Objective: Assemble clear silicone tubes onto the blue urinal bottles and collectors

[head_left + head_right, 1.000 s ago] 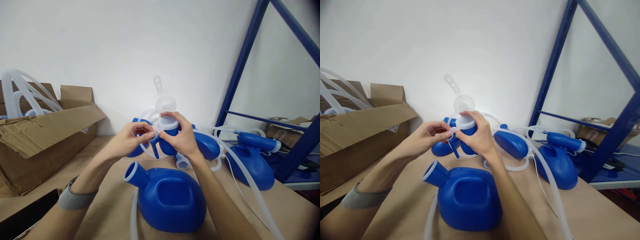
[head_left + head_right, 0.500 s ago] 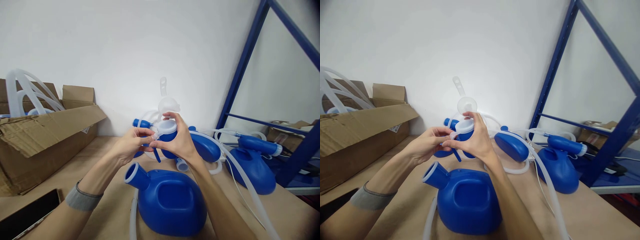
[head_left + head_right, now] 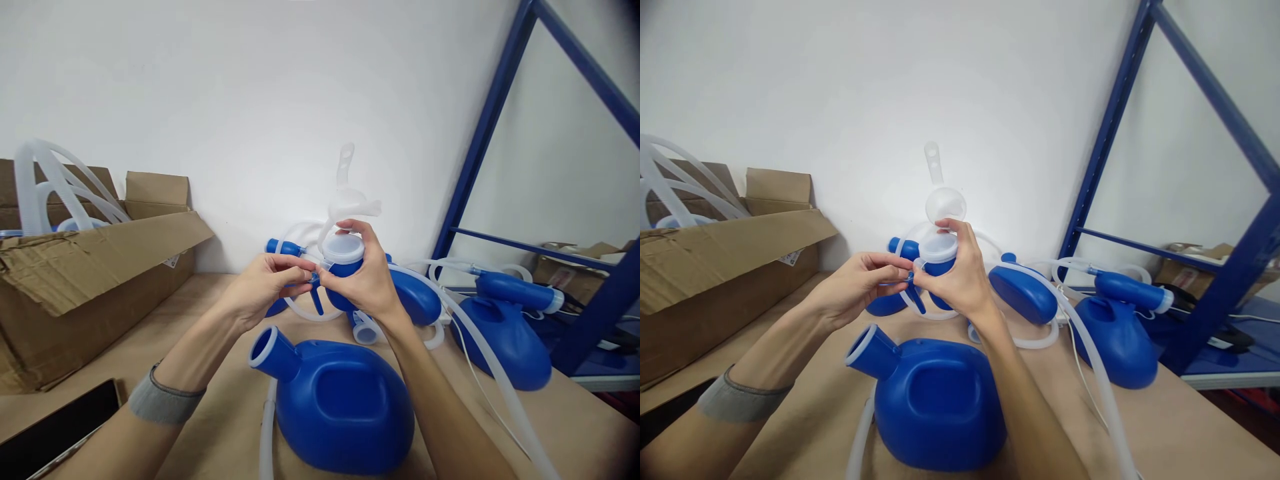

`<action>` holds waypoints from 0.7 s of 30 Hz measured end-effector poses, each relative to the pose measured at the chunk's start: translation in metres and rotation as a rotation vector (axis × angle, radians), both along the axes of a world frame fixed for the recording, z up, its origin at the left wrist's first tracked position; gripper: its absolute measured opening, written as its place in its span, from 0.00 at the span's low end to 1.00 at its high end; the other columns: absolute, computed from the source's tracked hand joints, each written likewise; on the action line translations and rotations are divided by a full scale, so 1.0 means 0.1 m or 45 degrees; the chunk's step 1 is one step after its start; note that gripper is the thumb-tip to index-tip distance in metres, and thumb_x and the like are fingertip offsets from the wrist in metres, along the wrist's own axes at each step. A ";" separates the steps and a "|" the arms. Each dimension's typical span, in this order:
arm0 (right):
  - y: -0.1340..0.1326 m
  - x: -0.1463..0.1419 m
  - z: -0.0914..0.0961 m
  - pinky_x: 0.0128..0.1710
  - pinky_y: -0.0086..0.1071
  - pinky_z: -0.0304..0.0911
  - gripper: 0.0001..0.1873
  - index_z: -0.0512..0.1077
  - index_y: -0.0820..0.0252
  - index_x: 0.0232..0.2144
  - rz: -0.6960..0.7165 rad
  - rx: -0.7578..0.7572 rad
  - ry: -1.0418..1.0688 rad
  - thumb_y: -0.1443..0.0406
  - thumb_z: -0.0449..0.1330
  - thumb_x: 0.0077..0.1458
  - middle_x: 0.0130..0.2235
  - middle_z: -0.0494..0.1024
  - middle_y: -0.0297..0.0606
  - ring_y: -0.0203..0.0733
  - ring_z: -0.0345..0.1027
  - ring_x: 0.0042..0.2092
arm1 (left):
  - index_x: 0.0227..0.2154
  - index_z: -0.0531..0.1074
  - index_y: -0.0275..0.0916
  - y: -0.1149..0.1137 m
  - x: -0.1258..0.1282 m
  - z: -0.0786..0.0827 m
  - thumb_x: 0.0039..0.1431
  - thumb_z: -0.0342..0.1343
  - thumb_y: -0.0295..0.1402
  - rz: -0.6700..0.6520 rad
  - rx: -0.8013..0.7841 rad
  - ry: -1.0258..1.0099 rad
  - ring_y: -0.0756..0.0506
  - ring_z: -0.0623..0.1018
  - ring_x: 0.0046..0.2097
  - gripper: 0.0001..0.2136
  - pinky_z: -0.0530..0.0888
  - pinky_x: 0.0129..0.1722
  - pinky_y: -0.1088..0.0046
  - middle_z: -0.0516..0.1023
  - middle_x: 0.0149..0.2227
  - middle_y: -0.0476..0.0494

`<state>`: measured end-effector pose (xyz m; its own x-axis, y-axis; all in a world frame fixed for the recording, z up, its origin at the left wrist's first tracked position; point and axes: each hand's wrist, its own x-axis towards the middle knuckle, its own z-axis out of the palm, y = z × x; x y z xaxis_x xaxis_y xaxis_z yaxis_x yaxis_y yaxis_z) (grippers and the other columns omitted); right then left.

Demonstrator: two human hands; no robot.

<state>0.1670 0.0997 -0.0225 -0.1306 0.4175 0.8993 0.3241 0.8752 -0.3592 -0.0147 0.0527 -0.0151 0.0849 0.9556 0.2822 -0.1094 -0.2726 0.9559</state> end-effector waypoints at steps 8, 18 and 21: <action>-0.06 -0.01 0.05 0.50 0.42 0.68 0.31 0.64 0.56 0.49 0.021 -0.080 0.107 0.63 0.70 0.44 0.47 0.72 0.39 0.46 0.71 0.45 | 0.21 0.81 0.34 -0.02 0.16 -0.02 0.38 0.67 0.23 0.092 -0.129 -0.293 0.55 0.76 0.26 0.04 0.77 0.28 0.84 0.80 0.25 0.48; -0.12 0.06 0.10 0.54 0.45 0.66 0.34 0.62 0.55 0.52 -0.090 0.075 0.070 0.62 0.71 0.44 0.49 0.70 0.40 0.50 0.69 0.51 | 0.27 0.77 0.37 -0.25 0.02 0.22 0.52 0.66 0.44 0.088 0.051 0.282 0.49 0.77 0.38 0.14 0.78 0.37 0.75 0.77 0.31 0.48; -0.17 0.04 0.12 0.53 0.45 0.67 0.34 0.62 0.55 0.52 -0.080 0.143 0.026 0.63 0.71 0.44 0.48 0.69 0.40 0.49 0.69 0.50 | 0.28 0.75 0.37 -0.26 0.02 0.21 0.53 0.65 0.44 0.032 0.020 0.399 0.51 0.74 0.31 0.14 0.76 0.32 0.77 0.74 0.27 0.50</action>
<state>0.1707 0.0825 -0.0108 -0.0883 0.3208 0.9430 0.3730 0.8885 -0.2673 -0.0126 0.0267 0.0055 0.1468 0.9541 0.2610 0.1969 -0.2868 0.9375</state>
